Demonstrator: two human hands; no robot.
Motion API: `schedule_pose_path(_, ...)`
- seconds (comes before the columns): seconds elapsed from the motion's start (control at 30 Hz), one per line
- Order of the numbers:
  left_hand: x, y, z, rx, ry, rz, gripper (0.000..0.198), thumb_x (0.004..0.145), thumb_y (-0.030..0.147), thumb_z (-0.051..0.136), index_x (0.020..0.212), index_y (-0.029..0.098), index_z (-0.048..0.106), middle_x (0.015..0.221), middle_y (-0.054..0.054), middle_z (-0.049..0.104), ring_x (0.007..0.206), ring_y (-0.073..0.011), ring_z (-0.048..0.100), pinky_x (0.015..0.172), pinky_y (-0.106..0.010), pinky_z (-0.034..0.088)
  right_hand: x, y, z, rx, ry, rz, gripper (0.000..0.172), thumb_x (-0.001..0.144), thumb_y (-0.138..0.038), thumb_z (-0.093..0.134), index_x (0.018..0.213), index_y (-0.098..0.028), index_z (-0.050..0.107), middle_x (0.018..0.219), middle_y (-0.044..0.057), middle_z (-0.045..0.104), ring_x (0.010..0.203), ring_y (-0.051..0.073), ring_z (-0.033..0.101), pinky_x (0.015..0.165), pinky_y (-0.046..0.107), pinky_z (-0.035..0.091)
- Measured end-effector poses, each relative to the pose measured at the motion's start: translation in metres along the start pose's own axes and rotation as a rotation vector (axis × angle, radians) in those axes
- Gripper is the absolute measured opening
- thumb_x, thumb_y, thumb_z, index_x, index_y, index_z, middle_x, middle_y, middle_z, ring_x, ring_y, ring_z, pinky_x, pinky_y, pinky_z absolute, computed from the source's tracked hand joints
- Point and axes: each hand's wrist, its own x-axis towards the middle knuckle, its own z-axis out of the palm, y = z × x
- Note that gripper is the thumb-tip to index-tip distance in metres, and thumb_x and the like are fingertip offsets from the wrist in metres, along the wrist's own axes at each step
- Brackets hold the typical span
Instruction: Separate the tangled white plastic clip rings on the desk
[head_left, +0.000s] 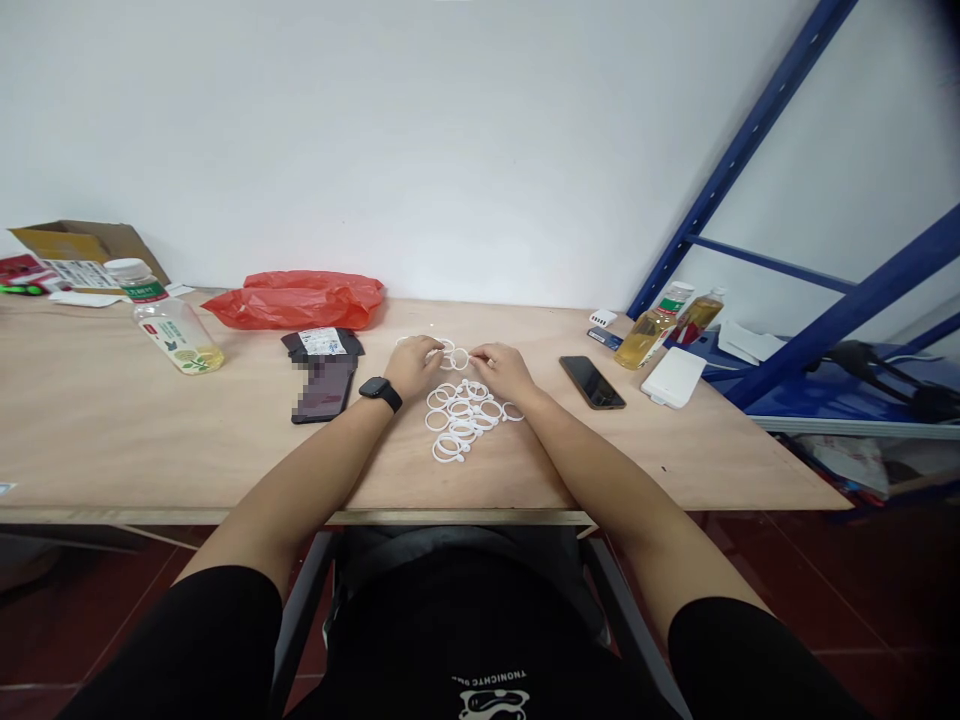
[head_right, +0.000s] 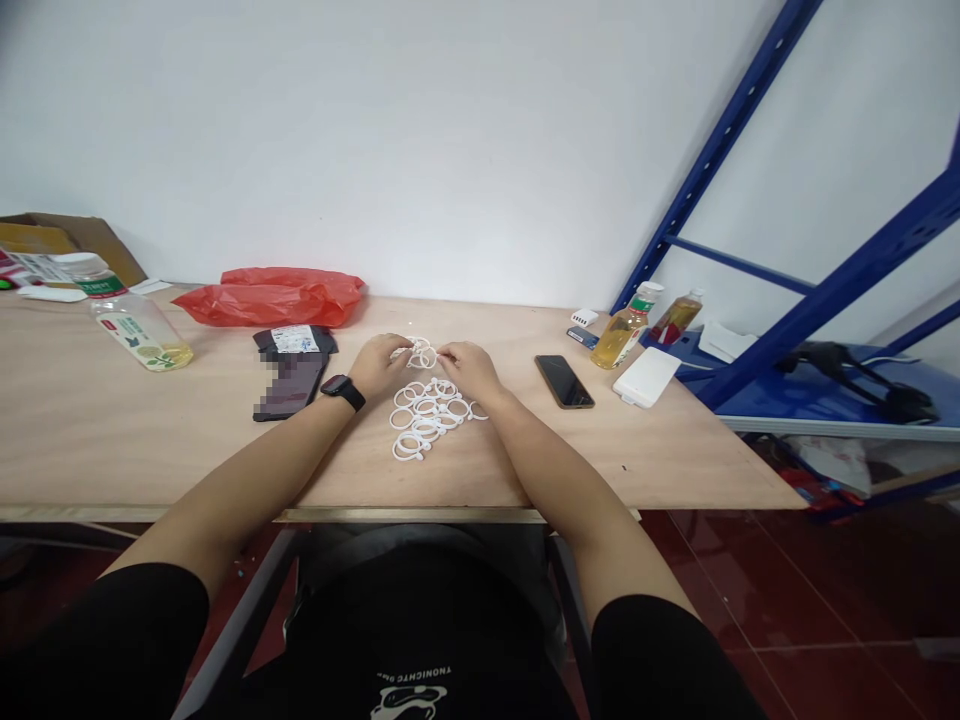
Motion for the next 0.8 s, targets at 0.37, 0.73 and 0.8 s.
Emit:
schedule_pose_path(0.37, -0.004, -0.024, 0.015, 0.295, -0.114, -0.037, 0.029, 0.083, 0.042, 0.058, 0.094, 0.022, 0.076, 0.096, -0.012, 0.070, 0.092, -0.0277, 0.060, 0.084, -0.042, 0.047, 0.001, 0.009, 0.001, -0.098, -0.146, -0.107, 0.021, 0.076, -0.010, 0.060, 0.090, -0.020, 0.073, 0.093, 0.006, 0.073, 0.092, 0.023, 0.063, 0.088, 0.036, 0.048)
schedule_pose_path(0.73, -0.001, 0.000, 0.003, 0.186, -0.097, -0.018, 0.030, 0.091, 0.035, 0.048, 0.096, 0.018, 0.072, 0.099, -0.012, 0.072, 0.094, -0.0279, 0.061, 0.087, -0.044, 0.044, 0.000, 0.005, 0.002, -0.059, -0.082, -0.177, 0.018, 0.084, -0.025, 0.064, 0.100, -0.020, 0.071, 0.100, 0.008, 0.072, 0.096, 0.023, 0.062, 0.091, 0.038, 0.046)
schedule_pose_path(0.8, 0.000, 0.008, 0.000, 0.160, -0.097, 0.029, 0.029, 0.093, 0.036, 0.046, 0.097, 0.018, 0.070, 0.100, -0.011, 0.071, 0.096, -0.0276, 0.061, 0.089, -0.044, 0.043, 0.000, 0.003, 0.001, -0.062, -0.023, -0.187, 0.025, 0.085, -0.028, 0.065, 0.109, -0.019, 0.069, 0.107, 0.009, 0.070, 0.102, 0.024, 0.060, 0.094, 0.039, 0.045)
